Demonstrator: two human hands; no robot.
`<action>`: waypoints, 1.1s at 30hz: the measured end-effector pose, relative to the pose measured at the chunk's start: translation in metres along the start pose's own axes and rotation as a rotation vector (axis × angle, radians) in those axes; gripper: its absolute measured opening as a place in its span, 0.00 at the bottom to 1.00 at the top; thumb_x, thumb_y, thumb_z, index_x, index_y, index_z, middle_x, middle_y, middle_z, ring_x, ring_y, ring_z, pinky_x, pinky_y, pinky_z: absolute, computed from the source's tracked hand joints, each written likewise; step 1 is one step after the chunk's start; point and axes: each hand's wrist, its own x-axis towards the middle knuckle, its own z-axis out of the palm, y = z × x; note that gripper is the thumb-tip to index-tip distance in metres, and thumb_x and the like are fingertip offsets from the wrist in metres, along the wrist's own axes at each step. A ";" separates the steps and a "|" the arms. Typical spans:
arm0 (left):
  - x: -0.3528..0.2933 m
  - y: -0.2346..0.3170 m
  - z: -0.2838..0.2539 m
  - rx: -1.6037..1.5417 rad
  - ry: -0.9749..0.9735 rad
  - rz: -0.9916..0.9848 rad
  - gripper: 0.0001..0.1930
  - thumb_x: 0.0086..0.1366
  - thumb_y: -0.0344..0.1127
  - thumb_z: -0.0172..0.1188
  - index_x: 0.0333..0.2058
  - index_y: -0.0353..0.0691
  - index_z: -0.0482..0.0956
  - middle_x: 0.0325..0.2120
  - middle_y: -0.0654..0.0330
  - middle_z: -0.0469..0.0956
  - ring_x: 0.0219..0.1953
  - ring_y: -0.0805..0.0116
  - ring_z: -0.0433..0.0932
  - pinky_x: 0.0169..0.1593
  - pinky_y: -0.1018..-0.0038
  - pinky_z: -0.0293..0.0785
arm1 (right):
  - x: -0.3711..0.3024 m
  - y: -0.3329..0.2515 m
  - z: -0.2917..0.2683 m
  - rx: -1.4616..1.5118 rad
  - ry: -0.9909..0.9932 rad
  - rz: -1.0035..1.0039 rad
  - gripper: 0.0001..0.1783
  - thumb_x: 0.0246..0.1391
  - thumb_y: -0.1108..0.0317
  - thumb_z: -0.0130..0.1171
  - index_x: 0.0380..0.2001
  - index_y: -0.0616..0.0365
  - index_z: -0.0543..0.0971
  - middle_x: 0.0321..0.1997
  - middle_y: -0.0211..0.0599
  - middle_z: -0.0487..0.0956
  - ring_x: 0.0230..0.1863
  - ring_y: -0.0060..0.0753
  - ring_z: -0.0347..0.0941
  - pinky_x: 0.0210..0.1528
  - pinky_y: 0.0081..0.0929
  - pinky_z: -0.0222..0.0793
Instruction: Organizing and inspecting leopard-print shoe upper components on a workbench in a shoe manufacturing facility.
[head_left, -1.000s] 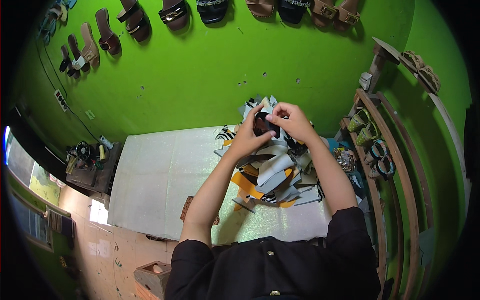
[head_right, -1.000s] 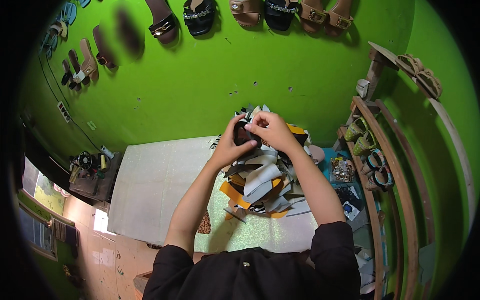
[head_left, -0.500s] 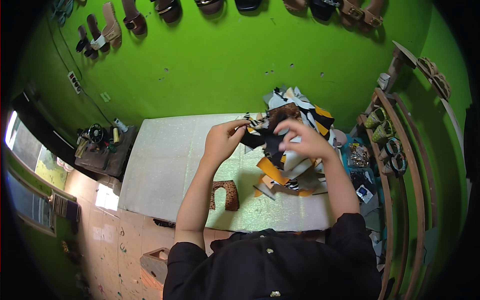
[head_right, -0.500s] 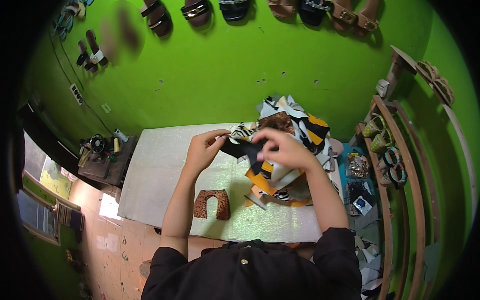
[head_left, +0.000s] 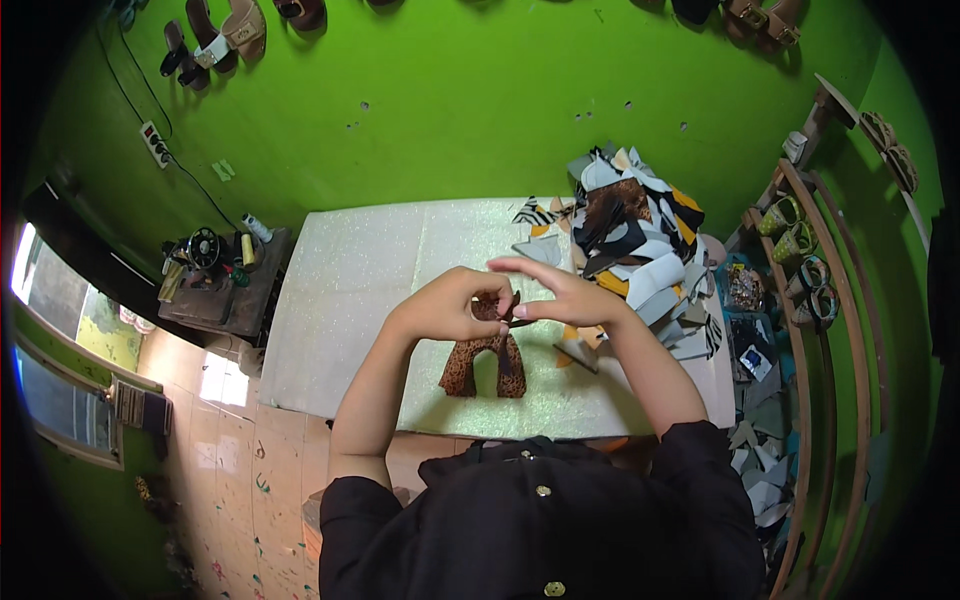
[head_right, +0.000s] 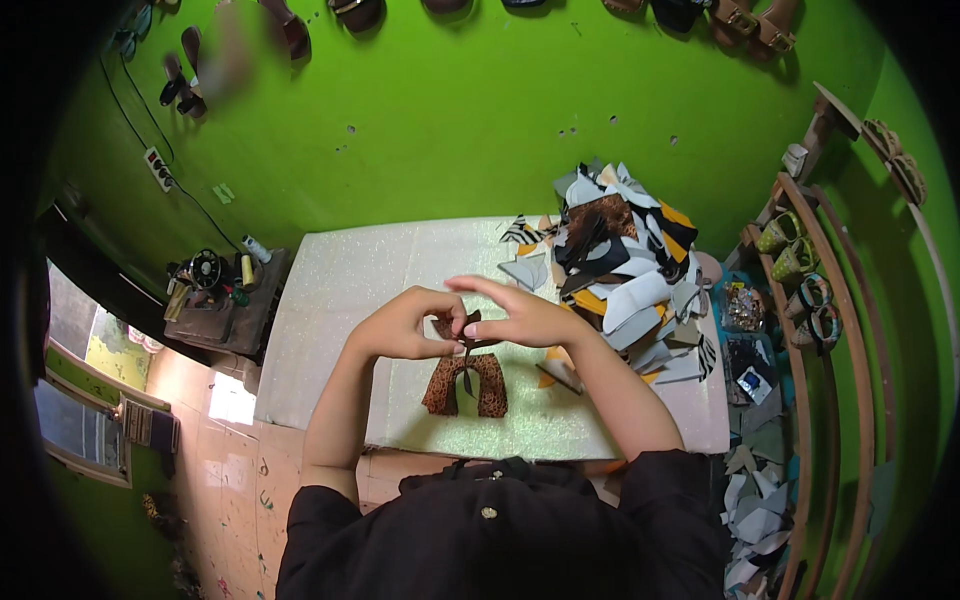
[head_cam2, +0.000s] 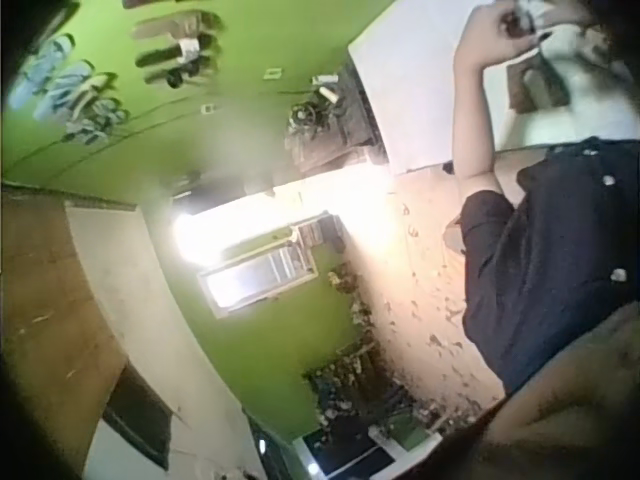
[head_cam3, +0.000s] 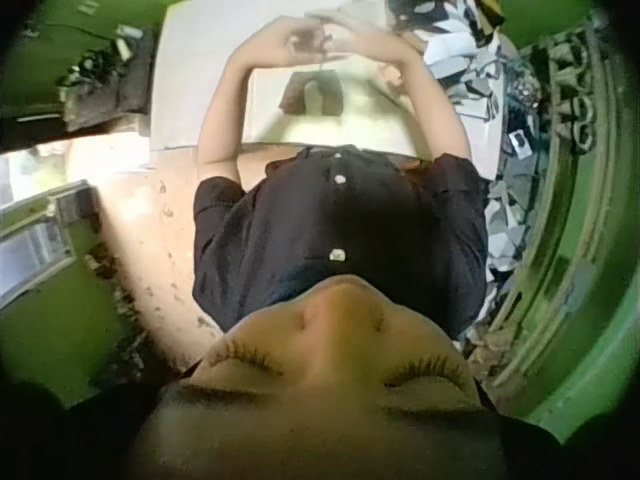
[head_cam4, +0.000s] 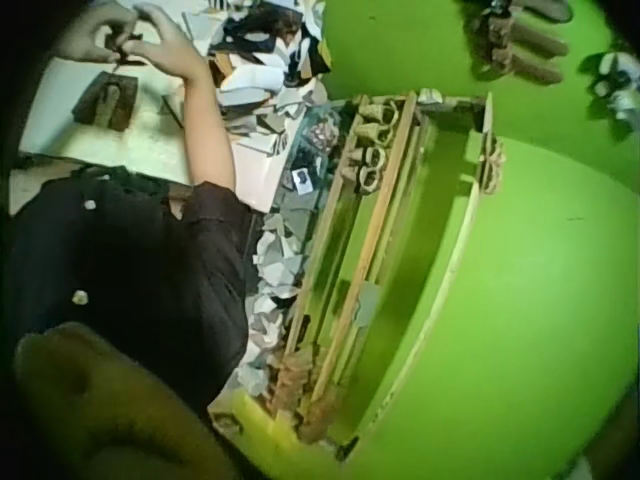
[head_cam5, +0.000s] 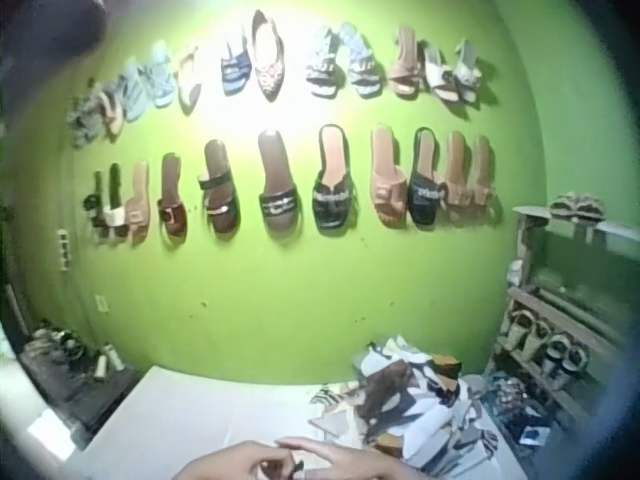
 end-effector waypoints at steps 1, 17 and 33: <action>-0.002 -0.004 0.000 -0.044 -0.015 -0.061 0.11 0.49 0.30 0.67 0.31 0.39 0.75 0.21 0.66 0.74 0.26 0.76 0.72 0.31 0.76 0.68 | 0.005 0.009 0.008 0.210 -0.080 0.072 0.31 0.54 0.59 0.59 0.58 0.58 0.63 0.54 0.38 0.70 0.57 0.30 0.63 0.60 0.29 0.57; -0.080 -0.183 0.083 -0.307 0.284 -0.596 0.13 0.58 0.41 0.63 0.30 0.33 0.79 0.23 0.61 0.77 0.27 0.74 0.75 0.31 0.76 0.70 | -0.011 0.153 0.159 0.323 0.704 0.492 0.07 0.57 0.68 0.57 0.34 0.62 0.74 0.20 0.25 0.75 0.21 0.12 0.68 0.21 0.14 0.61; -0.057 -0.224 0.115 0.445 0.482 -0.598 0.20 0.52 0.48 0.66 0.33 0.36 0.77 0.28 0.52 0.78 0.30 0.59 0.77 0.35 0.65 0.71 | -0.016 0.196 0.169 -0.733 0.680 0.770 0.13 0.52 0.55 0.56 0.31 0.53 0.76 0.35 0.37 0.74 0.39 0.38 0.68 0.46 0.41 0.53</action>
